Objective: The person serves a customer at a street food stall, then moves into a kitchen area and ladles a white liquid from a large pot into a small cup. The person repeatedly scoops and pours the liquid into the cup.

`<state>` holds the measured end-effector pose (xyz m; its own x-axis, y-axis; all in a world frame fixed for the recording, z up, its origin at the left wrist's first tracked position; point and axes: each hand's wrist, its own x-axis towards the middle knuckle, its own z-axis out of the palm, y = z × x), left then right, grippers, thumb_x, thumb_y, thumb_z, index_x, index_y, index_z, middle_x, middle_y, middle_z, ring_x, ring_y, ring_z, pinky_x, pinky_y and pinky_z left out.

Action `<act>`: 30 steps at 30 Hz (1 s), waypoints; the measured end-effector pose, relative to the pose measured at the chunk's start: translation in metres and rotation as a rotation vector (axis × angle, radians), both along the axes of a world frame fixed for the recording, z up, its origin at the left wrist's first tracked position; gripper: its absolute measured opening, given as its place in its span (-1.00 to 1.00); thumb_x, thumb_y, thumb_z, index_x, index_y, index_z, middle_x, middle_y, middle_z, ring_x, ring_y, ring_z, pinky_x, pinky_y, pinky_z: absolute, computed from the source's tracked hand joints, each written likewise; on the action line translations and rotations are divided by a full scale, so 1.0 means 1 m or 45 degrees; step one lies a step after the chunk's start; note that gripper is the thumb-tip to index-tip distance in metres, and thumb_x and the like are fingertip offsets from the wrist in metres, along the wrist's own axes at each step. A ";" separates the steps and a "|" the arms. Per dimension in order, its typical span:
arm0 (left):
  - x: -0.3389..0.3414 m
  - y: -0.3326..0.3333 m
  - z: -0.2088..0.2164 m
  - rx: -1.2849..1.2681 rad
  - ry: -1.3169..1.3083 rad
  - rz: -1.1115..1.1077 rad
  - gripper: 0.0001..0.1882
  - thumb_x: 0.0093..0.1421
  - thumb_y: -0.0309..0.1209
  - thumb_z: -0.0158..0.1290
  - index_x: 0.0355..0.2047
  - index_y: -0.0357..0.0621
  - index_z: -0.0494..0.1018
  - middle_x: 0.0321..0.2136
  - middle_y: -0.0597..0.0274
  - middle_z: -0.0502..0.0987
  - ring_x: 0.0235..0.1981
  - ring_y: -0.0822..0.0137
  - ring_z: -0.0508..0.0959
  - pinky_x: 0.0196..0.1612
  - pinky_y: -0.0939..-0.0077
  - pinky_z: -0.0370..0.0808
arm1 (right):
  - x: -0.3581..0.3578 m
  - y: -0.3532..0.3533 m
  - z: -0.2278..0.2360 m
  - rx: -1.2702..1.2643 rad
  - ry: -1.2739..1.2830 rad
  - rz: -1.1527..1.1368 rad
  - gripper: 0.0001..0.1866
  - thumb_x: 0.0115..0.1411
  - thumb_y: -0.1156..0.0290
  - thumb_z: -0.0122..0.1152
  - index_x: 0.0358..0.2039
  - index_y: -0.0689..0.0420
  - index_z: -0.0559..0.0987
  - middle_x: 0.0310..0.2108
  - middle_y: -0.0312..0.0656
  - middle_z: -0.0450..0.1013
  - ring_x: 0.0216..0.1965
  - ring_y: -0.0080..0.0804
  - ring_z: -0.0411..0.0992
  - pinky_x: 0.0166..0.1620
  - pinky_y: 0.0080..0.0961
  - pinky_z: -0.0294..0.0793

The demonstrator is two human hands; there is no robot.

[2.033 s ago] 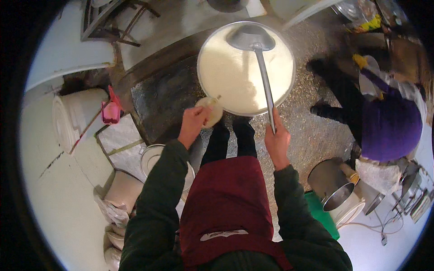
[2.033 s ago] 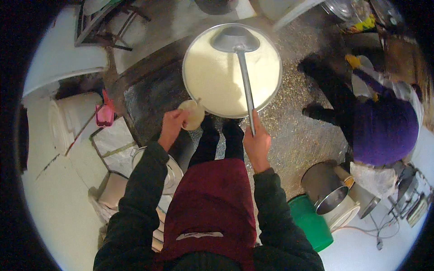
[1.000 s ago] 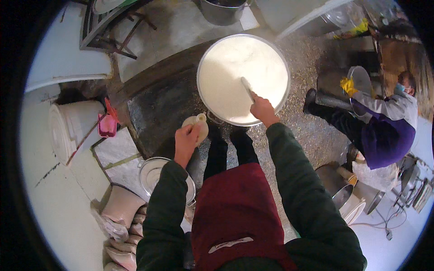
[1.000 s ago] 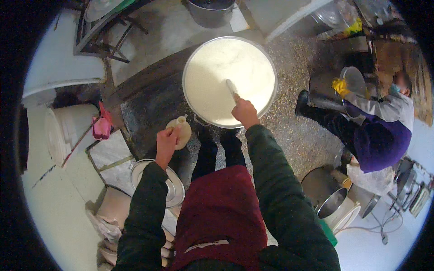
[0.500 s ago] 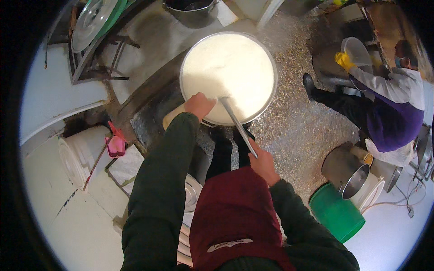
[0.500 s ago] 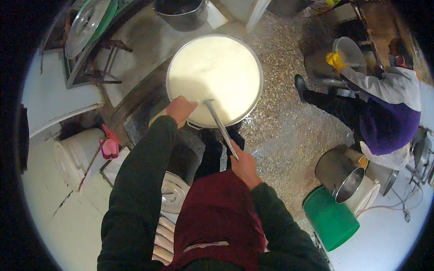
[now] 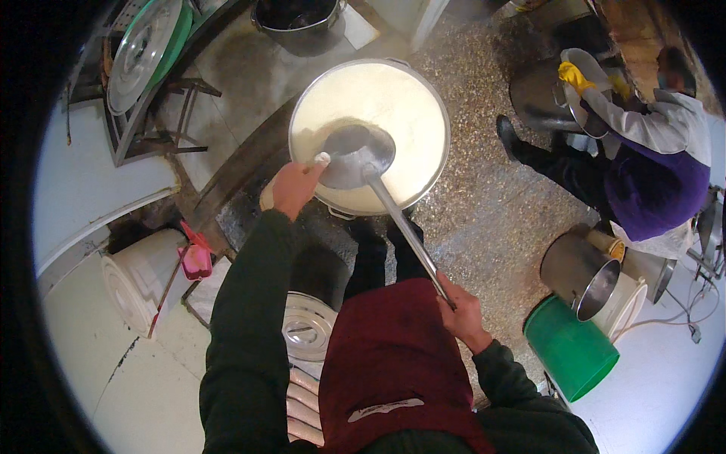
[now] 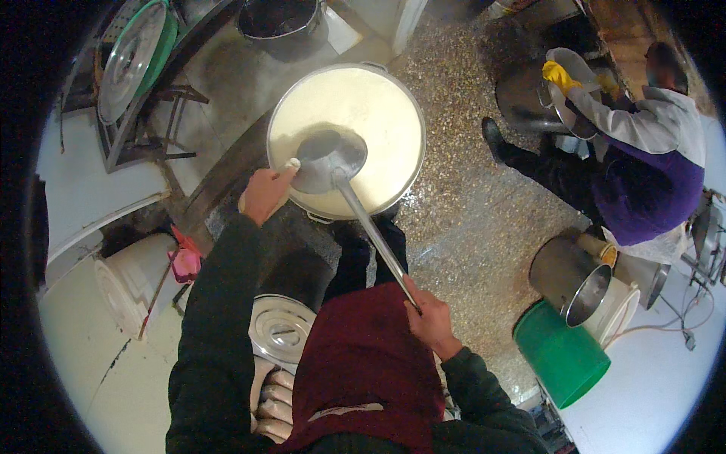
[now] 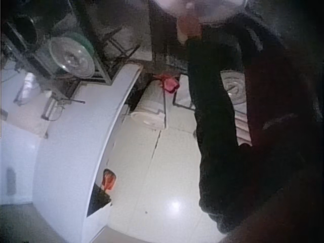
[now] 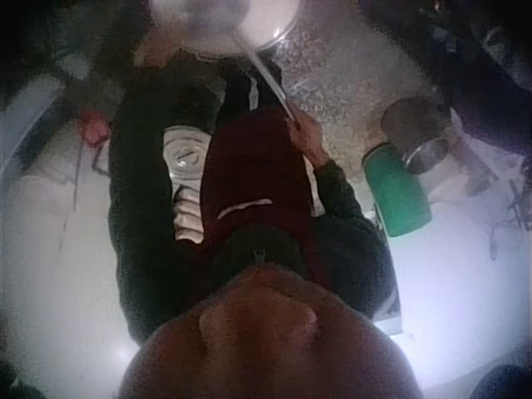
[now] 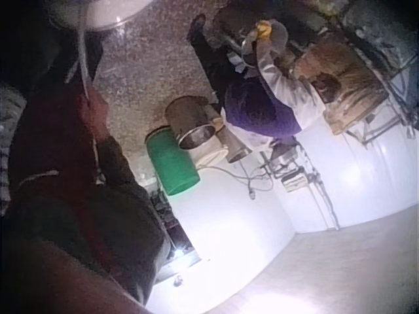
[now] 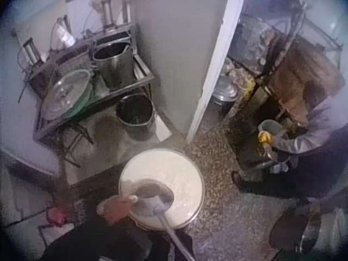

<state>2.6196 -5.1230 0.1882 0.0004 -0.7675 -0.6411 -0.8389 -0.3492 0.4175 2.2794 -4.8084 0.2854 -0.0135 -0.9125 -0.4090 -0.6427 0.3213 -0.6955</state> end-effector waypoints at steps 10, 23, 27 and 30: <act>0.042 0.117 -0.002 -0.186 0.574 0.619 -0.48 0.44 -0.15 0.22 -0.59 -0.25 0.46 -0.66 0.42 0.41 -0.56 0.58 0.34 -0.47 0.49 0.24 | 0.028 -0.093 -0.044 -0.449 0.102 -0.097 -0.28 0.23 0.48 0.39 0.42 -0.11 0.48 -0.22 0.04 0.64 -0.27 0.13 0.63 -0.20 -0.08 0.66; 0.031 0.215 -0.015 -0.148 0.698 0.803 -0.59 0.47 -0.28 0.15 -0.52 -0.26 0.53 -0.65 0.42 0.42 -0.58 0.59 0.36 -0.50 0.51 0.25 | 0.063 -0.260 -0.100 0.072 0.463 0.170 -0.30 0.23 0.39 0.16 0.43 -0.11 0.44 -0.23 0.18 0.67 -0.17 0.23 0.67 -0.06 0.11 0.66; 0.035 0.225 -0.009 -0.144 0.680 0.772 -0.59 0.45 -0.27 0.19 -0.53 -0.23 0.53 -0.66 0.41 0.40 -0.59 0.61 0.35 -0.52 0.51 0.22 | 0.065 -0.300 -0.116 0.197 0.436 0.226 -0.28 0.18 0.39 0.11 0.42 -0.12 0.48 -0.02 0.16 0.65 0.02 0.20 0.63 0.11 0.04 0.63; 0.039 0.226 -0.009 -0.180 0.638 0.818 -0.59 0.44 -0.26 0.21 -0.54 -0.23 0.52 -0.66 0.44 0.38 -0.59 0.62 0.33 -0.52 0.50 0.20 | 0.068 -0.320 -0.130 0.348 0.372 0.267 -0.26 0.16 0.34 0.09 0.43 -0.11 0.47 0.10 0.14 0.61 0.12 0.20 0.59 0.23 -0.01 0.57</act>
